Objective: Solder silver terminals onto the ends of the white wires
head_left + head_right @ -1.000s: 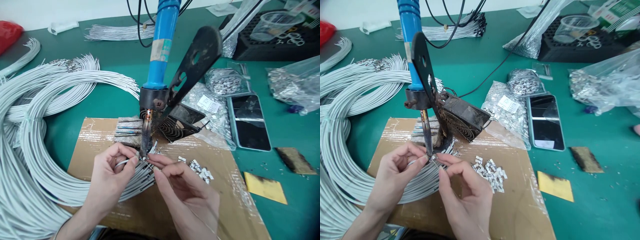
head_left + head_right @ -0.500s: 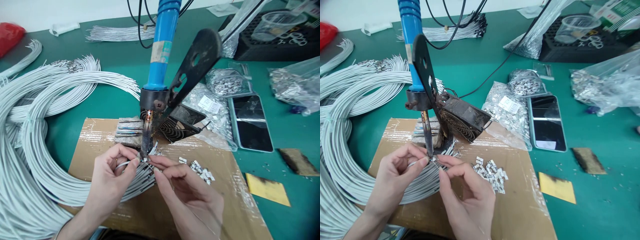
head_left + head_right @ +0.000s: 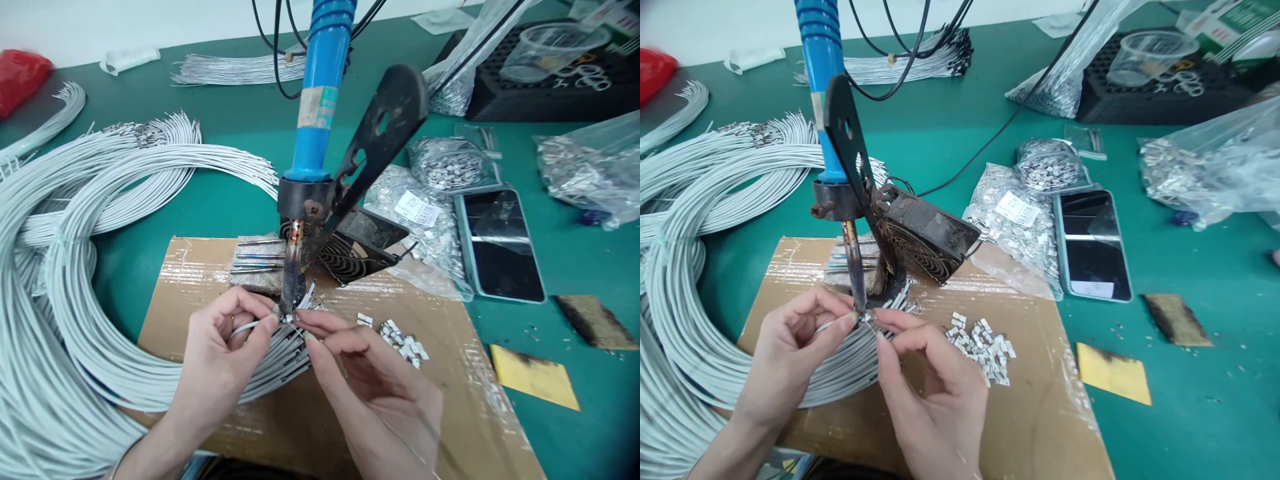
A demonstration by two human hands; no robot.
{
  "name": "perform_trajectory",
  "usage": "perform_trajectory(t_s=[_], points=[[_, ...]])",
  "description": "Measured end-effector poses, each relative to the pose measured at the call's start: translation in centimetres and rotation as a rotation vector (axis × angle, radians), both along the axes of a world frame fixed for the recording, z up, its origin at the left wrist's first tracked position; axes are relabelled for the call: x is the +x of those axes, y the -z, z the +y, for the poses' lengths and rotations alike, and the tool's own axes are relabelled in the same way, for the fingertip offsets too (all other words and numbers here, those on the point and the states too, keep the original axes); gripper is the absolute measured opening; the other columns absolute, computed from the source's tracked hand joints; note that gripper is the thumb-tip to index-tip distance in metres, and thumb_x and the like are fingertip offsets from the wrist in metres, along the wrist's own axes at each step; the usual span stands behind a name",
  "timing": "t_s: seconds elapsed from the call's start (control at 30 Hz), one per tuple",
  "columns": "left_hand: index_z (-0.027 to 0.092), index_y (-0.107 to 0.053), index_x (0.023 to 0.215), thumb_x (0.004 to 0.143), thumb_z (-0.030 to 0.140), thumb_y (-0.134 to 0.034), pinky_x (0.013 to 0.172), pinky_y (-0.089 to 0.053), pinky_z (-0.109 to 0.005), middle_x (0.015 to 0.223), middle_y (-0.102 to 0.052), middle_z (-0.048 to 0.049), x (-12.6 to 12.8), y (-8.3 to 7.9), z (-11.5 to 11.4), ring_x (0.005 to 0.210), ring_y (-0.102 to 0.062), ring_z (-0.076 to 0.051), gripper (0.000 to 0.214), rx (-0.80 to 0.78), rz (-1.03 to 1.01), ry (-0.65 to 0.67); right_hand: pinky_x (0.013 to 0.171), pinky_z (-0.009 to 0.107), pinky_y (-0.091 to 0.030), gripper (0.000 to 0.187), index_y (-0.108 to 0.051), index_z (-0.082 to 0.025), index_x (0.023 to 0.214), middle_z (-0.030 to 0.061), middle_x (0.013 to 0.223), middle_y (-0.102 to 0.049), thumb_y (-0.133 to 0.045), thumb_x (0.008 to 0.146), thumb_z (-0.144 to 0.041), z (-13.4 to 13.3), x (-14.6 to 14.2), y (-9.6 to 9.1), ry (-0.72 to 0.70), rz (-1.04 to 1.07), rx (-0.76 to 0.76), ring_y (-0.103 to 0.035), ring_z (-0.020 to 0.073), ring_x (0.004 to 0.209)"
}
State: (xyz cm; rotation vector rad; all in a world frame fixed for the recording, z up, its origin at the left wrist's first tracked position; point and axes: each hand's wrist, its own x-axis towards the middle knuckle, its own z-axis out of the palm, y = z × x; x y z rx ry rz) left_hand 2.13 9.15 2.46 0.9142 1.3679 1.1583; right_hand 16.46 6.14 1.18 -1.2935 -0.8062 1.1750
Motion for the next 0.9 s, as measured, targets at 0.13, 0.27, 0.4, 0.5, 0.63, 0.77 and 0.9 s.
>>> perform_trajectory(t_s=[0.13, 0.27, 0.4, 0.5, 0.63, 0.77, 0.9], points=[[0.017, -0.074, 0.075, 0.088, 0.014, -0.080, 0.069, -0.056, -0.014, 0.088, -0.079, -0.0042, -0.08, -0.16, 0.00, 0.076, -0.072, -0.011, 0.014, -0.004, -0.016, 0.018, 0.090, 0.029, -0.063, 0.021, -0.073, -0.024, 0.072, 0.0041, 0.106, -0.085, -0.080, 0.092, -0.025, 0.04, 0.05, 0.08, -0.011, -0.006, 0.000, -0.080, 0.0204, 0.098], [0.017, -0.074, 0.075, 0.089, 0.015, -0.079, 0.069, -0.056, -0.014, 0.087, -0.079, -0.0039, -0.12, 0.07, 0.03, 0.075, -0.072, -0.011, 0.015, -0.004, -0.018, 0.033, 0.090, 0.026, -0.062, 0.021, -0.073, -0.025, 0.072, 0.0026, 0.105, -0.085, -0.079, 0.092, -0.023, 0.05, 0.08, 0.13, -0.019, -0.009, 0.002, -0.080, 0.0179, 0.100], [0.017, -0.074, 0.076, 0.089, 0.016, -0.080, 0.069, -0.055, -0.013, 0.089, -0.080, -0.0037, -0.19, 0.43, 0.00, 0.075, -0.071, -0.011, 0.014, 0.012, -0.007, 0.035, 0.089, 0.023, -0.062, 0.020, -0.073, -0.025, 0.073, 0.0008, 0.104, -0.085, -0.079, 0.092, -0.022, -0.01, 0.03, -0.06, -0.009, -0.035, 0.009, -0.080, 0.0168, 0.100], [0.017, -0.074, 0.077, 0.090, 0.017, -0.080, 0.067, -0.054, -0.012, 0.089, -0.080, -0.0033, -0.25, 0.48, -0.07, 0.073, -0.070, -0.010, 0.014, 0.022, -0.002, 0.036, 0.089, 0.021, -0.061, 0.020, -0.073, -0.026, 0.074, -0.0004, 0.103, -0.085, -0.079, 0.092, -0.021, -0.05, -0.01, -0.03, -0.004, -0.048, 0.026, -0.080, 0.0154, 0.100], [0.017, -0.074, 0.077, 0.090, 0.017, -0.080, 0.068, -0.054, -0.012, 0.090, -0.080, -0.0029, -0.26, 0.46, -0.15, 0.075, -0.071, -0.010, 0.014, 0.023, -0.001, 0.037, 0.088, 0.019, -0.061, 0.019, -0.074, -0.026, 0.075, -0.0016, 0.103, -0.085, -0.079, 0.092, -0.020, -0.02, 0.04, 0.35, -0.002, -0.057, 0.070, -0.081, 0.0139, 0.098], [0.018, -0.074, 0.077, 0.090, 0.017, -0.080, 0.069, -0.055, -0.012, 0.089, -0.080, -0.0028, -0.17, 0.55, -0.10, 0.077, -0.072, -0.011, 0.014, 0.026, -0.007, 0.041, 0.088, 0.018, -0.062, 0.019, -0.074, -0.026, 0.076, -0.0013, 0.103, -0.086, -0.079, 0.092, -0.019, 0.00, 0.18, 0.62, -0.021, -0.086, 0.106, -0.081, 0.0136, 0.097], [0.018, -0.074, 0.077, 0.089, 0.016, -0.080, 0.068, -0.054, -0.011, 0.090, -0.081, -0.0028, -0.13, 0.60, -0.07, 0.075, -0.072, -0.010, 0.013, 0.037, -0.006, 0.036, 0.089, 0.017, -0.062, 0.019, -0.074, -0.026, 0.077, -0.0018, 0.103, -0.086, -0.078, 0.094, -0.018, -0.01, 0.37, 0.79, -0.032, -0.122, 0.132, -0.081, 0.0128, 0.098]])
